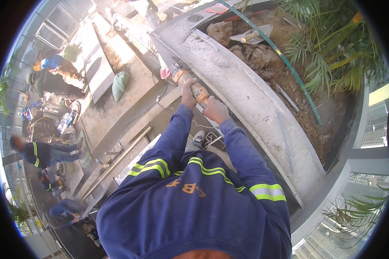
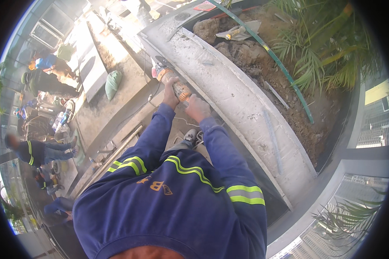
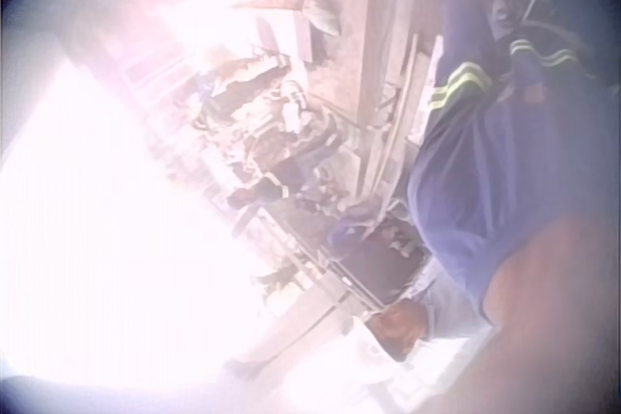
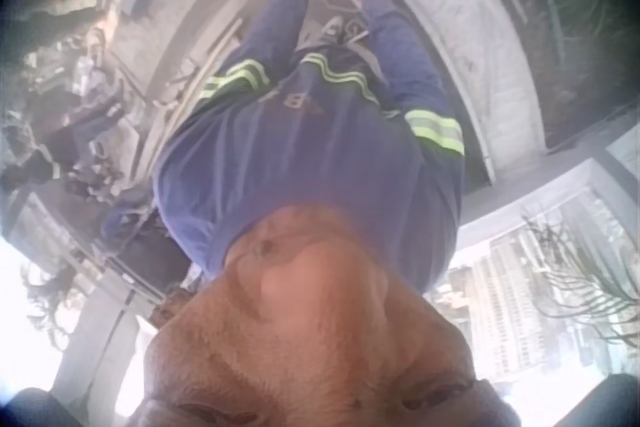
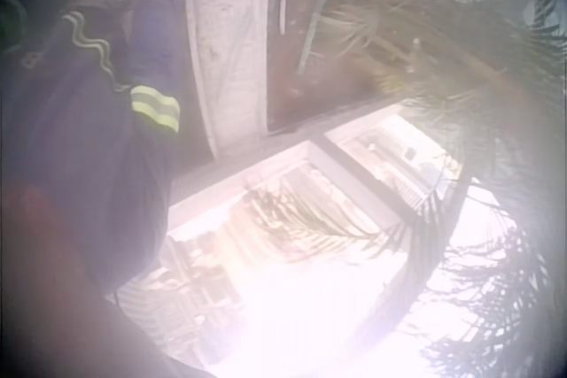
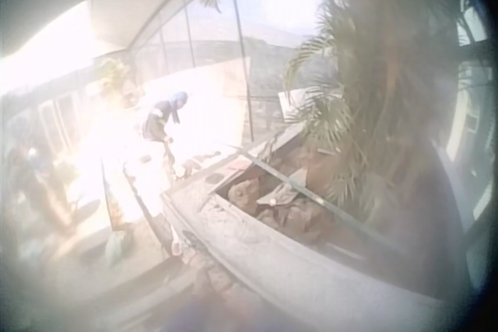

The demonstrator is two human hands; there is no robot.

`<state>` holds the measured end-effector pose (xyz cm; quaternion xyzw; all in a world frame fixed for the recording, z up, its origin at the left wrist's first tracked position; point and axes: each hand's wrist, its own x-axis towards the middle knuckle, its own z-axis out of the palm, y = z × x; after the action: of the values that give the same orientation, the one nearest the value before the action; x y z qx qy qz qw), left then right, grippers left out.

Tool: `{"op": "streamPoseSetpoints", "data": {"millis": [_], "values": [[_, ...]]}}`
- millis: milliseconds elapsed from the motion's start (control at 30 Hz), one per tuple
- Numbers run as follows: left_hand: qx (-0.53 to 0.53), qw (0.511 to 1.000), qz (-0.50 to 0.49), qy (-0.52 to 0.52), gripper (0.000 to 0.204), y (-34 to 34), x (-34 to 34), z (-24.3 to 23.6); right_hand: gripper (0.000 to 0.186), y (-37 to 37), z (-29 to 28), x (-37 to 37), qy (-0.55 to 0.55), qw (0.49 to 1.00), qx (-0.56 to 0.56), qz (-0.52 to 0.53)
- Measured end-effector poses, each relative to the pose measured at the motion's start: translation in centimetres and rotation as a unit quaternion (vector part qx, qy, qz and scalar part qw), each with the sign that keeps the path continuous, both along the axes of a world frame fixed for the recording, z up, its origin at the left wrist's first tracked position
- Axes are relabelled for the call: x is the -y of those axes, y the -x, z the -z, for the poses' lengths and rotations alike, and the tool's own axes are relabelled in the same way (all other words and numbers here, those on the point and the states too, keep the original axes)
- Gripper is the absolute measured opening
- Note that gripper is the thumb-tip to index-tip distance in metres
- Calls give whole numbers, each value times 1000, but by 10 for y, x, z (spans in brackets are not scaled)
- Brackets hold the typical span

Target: The person uses an angle grinder to cut a long stone slab on a construction site. Another worker measures the slab with a tape measure while the cutter continues the cut along the marked line.

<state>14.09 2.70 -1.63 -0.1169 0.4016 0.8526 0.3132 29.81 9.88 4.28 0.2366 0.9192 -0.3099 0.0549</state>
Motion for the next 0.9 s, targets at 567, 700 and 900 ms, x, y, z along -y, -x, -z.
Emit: {"op": "streamPoseSetpoints", "data": {"millis": [567, 700, 900], "values": [[-10, 1000, -6, -9, 24, -24, 4, -17, 50, -15, 8, -2, 10, 1000, 0, -13], [-22, 1000, 0, -1, 26, -20, 3, -15, 42, -10, 7, -1, 9, 1000, -7, -2], [-6, 1000, 6, 1, 29, -7, 1, -8, 37, -1, 4, 0, 7, 1000, 4, 1]]}}
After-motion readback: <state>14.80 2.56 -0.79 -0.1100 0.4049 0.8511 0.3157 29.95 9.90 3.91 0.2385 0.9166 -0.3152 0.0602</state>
